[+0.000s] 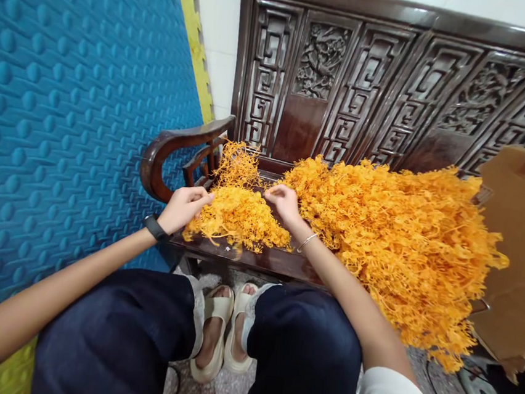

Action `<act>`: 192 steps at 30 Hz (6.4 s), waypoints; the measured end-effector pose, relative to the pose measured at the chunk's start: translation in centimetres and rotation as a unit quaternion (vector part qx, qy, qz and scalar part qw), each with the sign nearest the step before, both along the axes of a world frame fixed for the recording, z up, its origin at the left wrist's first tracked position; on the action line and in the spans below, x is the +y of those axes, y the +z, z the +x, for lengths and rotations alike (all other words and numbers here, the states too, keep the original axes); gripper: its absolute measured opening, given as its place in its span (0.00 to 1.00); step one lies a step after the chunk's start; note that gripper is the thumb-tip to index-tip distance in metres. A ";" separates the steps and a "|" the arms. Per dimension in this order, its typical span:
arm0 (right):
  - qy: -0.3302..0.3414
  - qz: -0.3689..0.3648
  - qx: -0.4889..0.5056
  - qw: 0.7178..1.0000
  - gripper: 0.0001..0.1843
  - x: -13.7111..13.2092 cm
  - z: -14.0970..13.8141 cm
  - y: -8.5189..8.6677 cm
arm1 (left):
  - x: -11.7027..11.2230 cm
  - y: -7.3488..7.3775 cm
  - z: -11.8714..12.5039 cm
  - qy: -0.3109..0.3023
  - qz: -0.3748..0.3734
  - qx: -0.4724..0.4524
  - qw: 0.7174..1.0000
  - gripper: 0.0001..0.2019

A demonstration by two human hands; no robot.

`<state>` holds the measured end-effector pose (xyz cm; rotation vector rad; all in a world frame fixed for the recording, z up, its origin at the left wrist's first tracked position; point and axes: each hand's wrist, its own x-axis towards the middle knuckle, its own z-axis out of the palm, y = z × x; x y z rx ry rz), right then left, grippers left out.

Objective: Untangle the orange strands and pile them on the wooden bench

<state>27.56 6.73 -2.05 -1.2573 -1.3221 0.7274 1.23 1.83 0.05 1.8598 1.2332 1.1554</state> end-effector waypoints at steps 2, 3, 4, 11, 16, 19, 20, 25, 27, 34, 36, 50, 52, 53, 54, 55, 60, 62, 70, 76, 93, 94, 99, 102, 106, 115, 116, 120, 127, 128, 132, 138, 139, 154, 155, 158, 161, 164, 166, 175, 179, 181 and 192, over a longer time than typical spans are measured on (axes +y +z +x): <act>0.029 -0.033 -0.045 0.998 0.11 0.3 -0.5 -2.1 | 0.2 0.1 0.1 -0.004 0.003 -0.007 1.000 0.14; 0.025 -0.043 -0.054 0.997 0.13 0.5 -0.7 -2.9 | 0.2 0.2 0.2 -0.003 0.012 -0.014 1.000 0.14; 0.019 -0.048 -0.058 0.997 0.14 0.7 -0.8 -3.4 | 0.2 0.4 0.3 0.000 0.027 -0.025 0.999 0.14; 0.058 -0.036 -0.173 0.983 0.12 1.3 -0.6 -3.5 | -0.2 1.0 0.5 0.010 0.074 -0.116 0.990 0.09; 0.065 0.024 -0.295 0.953 0.05 1.3 -1.3 -4.0 | -0.5 0.9 1.0 0.012 0.063 -0.144 0.988 0.08; 0.073 0.041 -0.330 0.940 0.06 1.3 -1.5 -4.0 | -0.4 0.6 1.2 -0.008 0.043 -0.157 0.987 0.06; 0.073 0.045 -0.335 0.938 0.05 1.3 -1.5 -3.9 | -0.4 0.4 1.2 -0.017 0.034 -0.162 0.986 0.05; 0.060 0.037 -0.335 0.940 0.05 1.2 -1.2 -3.8 | 0.1 -1.0 0.7 -0.036 -0.005 -0.177 0.983 0.07; 0.049 0.023 -0.319 0.946 0.08 1.2 -1.3 -4.0 | 0.0 -1.5 0.5 -0.040 -0.015 -0.168 0.985 0.07; 0.074 -0.025 -0.074 0.994 0.13 0.0 -3.5 -1.1 | -0.7 -1.4 0.2 -0.035 -0.028 -0.107 0.993 0.08; 0.140 -0.088 -0.009 0.986 0.23 -1.1 -4.7 1.0 | -0.9 -1.1 0.4 -0.015 -0.023 -0.091 0.996 0.07; 0.122 0.050 -0.049 0.990 0.17 -4.4 -7.4 3.9 | -1.1 0.1 2.1 -0.027 0.088 0.000 0.996 0.04; 0.102 0.049 -0.050 0.992 0.19 -4.5 -7.0 3.6 | -1.2 -0.1 2.7 -0.035 0.110 0.043 0.992 0.03; 0.098 0.050 -0.054 0.993 0.20 -4.5 -6.8 3.4 | -1.2 -0.2 2.9 -0.037 0.122 0.064 0.990 0.03; 0.096 0.053 -0.060 0.992 0.20 -4.5 -6.8 3.2 | -1.3 -0.4 3.1 -0.040 0.134 0.083 0.987 0.03; 0.095 0.059 -0.066 0.992 0.19 -4.5 -6.8 3.1 | -1.3 -0.5 3.2 -0.042 0.146 0.099 0.983 0.03; 0.117 0.097 -0.139 0.979 0.15 -5.2 -7.0 3.6 | -1.7 -0.5 2.6 0.008 0.227 0.144 0.963 0.08; 0.135 0.135 -0.196 0.962 0.14 -5.6 -7.1 4.1 | -2.0 0.0 1.9 0.034 0.329 0.147 0.932 0.15; 0.202 0.198 -0.151 0.947 0.13 -7.4 -8.2 5.0 | -4.2 2.8 0.8 0.078 0.585 0.160 0.791 0.07; 0.251 0.152 -0.006 0.956 0.13 -7.6 -8.4 5.7 | -3.8 2.8 1.3 -0.010 0.252 0.124 0.960 0.15; -0.049 -0.054 0.001 0.997 0.07 -0.3 1.4 -0.3 | -3.7 1.1 -0.6 -0.058 0.066 0.046 0.995 0.19; -0.040 -0.061 -0.029 0.997 0.07 -0.1 1.1 -1.1 | -3.6 1.0 -0.5 -0.063 0.071 0.066 0.993 0.19; -0.031 -0.052 -0.090 0.994 0.12 1.0 -0.3 -3.2 | -3.6 0.5 0.0 -0.066 0.090 0.120 0.986 0.17; -0.006 -0.050 -0.120 0.991 0.13 1.3 -0.8 -3.3 | -3.5 0.3 0.1 -0.066 0.087 0.132 0.985 0.16; 0.030 -0.071 -0.151 0.986 0.15 1.5 -1.4 -3.8 | -3.4 0.4 0.2 -0.092 0.075 0.116 0.986 0.15; 0.101 -0.015 -0.040 0.994 0.15 -1.8 -4.4 0.9 | -2.8 0.4 0.0 -0.096 -0.028 -0.079 0.992 0.13; 0.146 -0.014 -0.054 0.988 0.15 -3.0 -5.0 1.8 | -2.7 0.4 0.0 -0.095 -0.034 -0.097 0.990 0.13; 0.331 -0.033 -0.137 0.933 0.25 -7.0 -7.3 3.7 | -2.6 0.7 0.1 -0.079 -0.034 -0.157 0.984 0.11; 0.345 -0.043 -0.164 0.923 0.10 -7.0 -8.4 2.9 | -2.1 0.7 0.5 -0.041 -0.026 -0.234 0.971 0.09; 0.331 -0.041 -0.153 0.930 0.09 -6.8 -8.3 3.0 | -1.9 0.7 0.5 -0.038 -0.032 -0.238 0.970 0.09; 0.286 -0.036 -0.068 0.955 0.08 -6.6 -7.6 3.8 | -1.6 0.6 0.1 -0.057 -0.067 -0.242 0.966 0.13; 0.260 -0.001 -0.047 0.965 0.10 -7.1 -7.2 4.1 | -1.6 0.5 -0.2 -0.085 -0.129 -0.229 0.961 0.16; 0.263 0.003 -0.054 0.963 0.11 -7.4 -7.3 4.1 | -1.7 0.5 -0.2 -0.083 -0.125 -0.227 0.962 0.14; 0.173 -0.016 0.047 0.984 0.13 -7.7 -8.7 3.8 | -3.0 0.8 0.1 -0.094 0.058 0.063 0.992 0.16; 0.164 -0.022 0.066 0.984 0.13 -7.5 -8.7 3.7 | -3.1 0.9 0.2 -0.083 0.067 0.078 0.991 0.16; 0.122 -0.069 0.120 0.983 0.13 -6.6 -9.0 3.5 | -3.1 0.7 0.8 -0.053 0.086 0.099 0.990 0.15; 0.055 -0.099 0.154 0.982 0.12 -5.4 -10.0 3.2 | -2.2 0.1 1.6 -0.027 0.105 0.106 0.988 0.15; 0.001 -0.043 0.151 0.988 0.10 -3.6 -11.1 3.1 | -1.0 -0.3 2.4 0.001 0.140 0.114 0.984 0.14; -0.025 0.006 0.144 0.989 0.09 -1.9 -10.7 3.5 | -0.9 -0.3 2.7 0.014 0.155 0.111 0.982 0.13; -0.239 -0.037 0.192 0.951 0.06 1.8 0.2 -0.1 | -4.0 0.6 1.8 -0.043 0.192 0.091 0.976 0.15; -0.185 -0.057 0.144 0.971 0.10 1.0 0.4 -3.5 | -3.2 -0.4 1.4 -0.060 0.156 0.142 0.976 0.14; -0.165 -0.029 0.091 0.982 0.11 1.3 0.5 -3.9 | -2.9 -0.8 1.1 -0.067 0.147 0.158 0.974 0.14; 0.000 -0.020 -0.244 0.970 0.05 2.6 -1.3 -4.0 | -2.5 0.0 0.2 -0.055 0.093 0.110 0.988 0.13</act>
